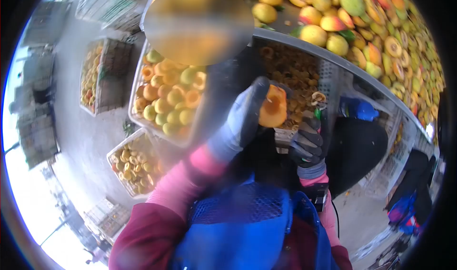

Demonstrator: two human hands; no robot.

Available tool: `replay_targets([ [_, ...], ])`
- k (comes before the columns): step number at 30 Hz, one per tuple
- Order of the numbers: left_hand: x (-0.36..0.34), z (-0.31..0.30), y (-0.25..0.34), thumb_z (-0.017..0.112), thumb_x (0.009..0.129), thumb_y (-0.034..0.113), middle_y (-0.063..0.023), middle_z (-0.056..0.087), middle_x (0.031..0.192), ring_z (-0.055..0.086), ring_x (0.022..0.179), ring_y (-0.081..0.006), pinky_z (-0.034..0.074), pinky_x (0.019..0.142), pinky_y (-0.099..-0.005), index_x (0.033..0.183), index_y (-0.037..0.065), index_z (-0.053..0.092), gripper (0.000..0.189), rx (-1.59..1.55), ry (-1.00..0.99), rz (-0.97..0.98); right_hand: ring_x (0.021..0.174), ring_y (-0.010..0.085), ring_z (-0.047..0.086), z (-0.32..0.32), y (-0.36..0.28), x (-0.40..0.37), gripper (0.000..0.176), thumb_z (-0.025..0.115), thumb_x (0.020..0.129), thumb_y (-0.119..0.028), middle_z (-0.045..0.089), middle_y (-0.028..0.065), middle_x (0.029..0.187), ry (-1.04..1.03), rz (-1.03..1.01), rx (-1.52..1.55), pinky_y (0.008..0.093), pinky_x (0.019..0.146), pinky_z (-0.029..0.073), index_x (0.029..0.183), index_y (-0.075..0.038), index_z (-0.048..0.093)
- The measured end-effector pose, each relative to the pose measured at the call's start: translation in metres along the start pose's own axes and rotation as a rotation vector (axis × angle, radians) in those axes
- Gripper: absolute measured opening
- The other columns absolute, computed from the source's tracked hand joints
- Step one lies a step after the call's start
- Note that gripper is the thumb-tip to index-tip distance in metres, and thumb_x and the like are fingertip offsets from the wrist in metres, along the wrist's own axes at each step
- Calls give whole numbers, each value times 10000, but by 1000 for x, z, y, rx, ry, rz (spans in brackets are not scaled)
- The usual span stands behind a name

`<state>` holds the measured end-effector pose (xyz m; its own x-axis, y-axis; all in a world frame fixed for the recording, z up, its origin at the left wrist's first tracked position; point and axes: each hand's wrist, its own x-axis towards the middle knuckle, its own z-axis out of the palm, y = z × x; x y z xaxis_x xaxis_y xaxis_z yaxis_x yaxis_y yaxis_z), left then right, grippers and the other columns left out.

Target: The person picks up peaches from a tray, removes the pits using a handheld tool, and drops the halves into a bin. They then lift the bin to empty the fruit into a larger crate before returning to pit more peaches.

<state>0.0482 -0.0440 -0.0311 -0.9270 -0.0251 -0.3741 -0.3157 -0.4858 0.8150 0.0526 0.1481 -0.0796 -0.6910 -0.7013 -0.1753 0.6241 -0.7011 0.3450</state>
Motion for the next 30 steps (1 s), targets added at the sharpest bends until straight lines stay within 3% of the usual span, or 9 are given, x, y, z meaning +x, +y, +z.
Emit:
replay_targets([
  [6,-52,-73,6,487,961,227,-60,606,970,554,915,-129,442,825,-262,1083,-4,556,270,352,69,288,396,71,301,-49,-15,3,413,348,974,-473,291,-36,544,279,202,-192,256,364,302,911,-98,509],
  [9,-97,-127,-13,506,944,230,-102,624,997,591,947,-199,462,823,-306,1100,0,559,283,271,352,114,365,68,228,-67,-25,4,447,357,962,-511,246,-47,517,400,249,-213,242,341,241,859,-120,547],
  [11,-125,-182,-41,538,917,229,-159,636,991,617,928,-297,480,810,-376,1111,17,572,289,928,559,229,319,71,165,-64,-19,8,455,362,961,-514,234,-51,483,545,196,-294,231,297,182,784,-142,554],
  [13,-146,-218,-67,561,895,217,-202,623,996,603,908,-360,475,813,-418,1110,33,583,284,1022,864,-39,322,83,178,-64,-13,12,442,367,959,-517,242,-46,479,569,216,-467,241,303,197,775,-158,549],
  [14,-156,-246,-93,573,891,205,-187,631,978,612,905,-322,476,812,-389,1091,22,586,272,1025,999,42,323,89,185,-65,-10,14,436,369,958,-519,246,-44,478,579,223,-552,247,306,204,771,-167,546],
  [16,-170,-282,-127,589,883,184,-174,640,973,618,923,-284,473,825,-365,1077,21,590,253,1046,1233,145,452,105,397,-73,-4,10,383,406,961,-465,463,-34,628,575,143,-760,238,408,345,906,-130,582],
  [20,-175,-313,-141,599,874,187,-173,640,1000,615,945,-297,474,832,-359,1091,28,584,270,1055,1190,118,957,200,602,-90,-8,23,403,398,978,-395,624,49,1093,20,515,-401,311,838,491,1172,-77,554],
  [25,-119,-340,-53,632,856,220,-171,635,1041,608,993,-315,486,823,-373,1116,71,586,304,885,1283,229,1279,239,396,-92,-3,12,482,342,996,-365,448,93,1371,362,209,-633,373,1098,278,1366,-59,384],
  [30,-50,-419,-16,595,856,361,-166,460,1338,472,1187,-362,381,984,-438,1372,136,396,597,1518,1060,313,1300,267,366,-89,4,17,480,324,1003,-347,414,96,1401,298,229,-774,395,1104,268,1388,-61,357],
])
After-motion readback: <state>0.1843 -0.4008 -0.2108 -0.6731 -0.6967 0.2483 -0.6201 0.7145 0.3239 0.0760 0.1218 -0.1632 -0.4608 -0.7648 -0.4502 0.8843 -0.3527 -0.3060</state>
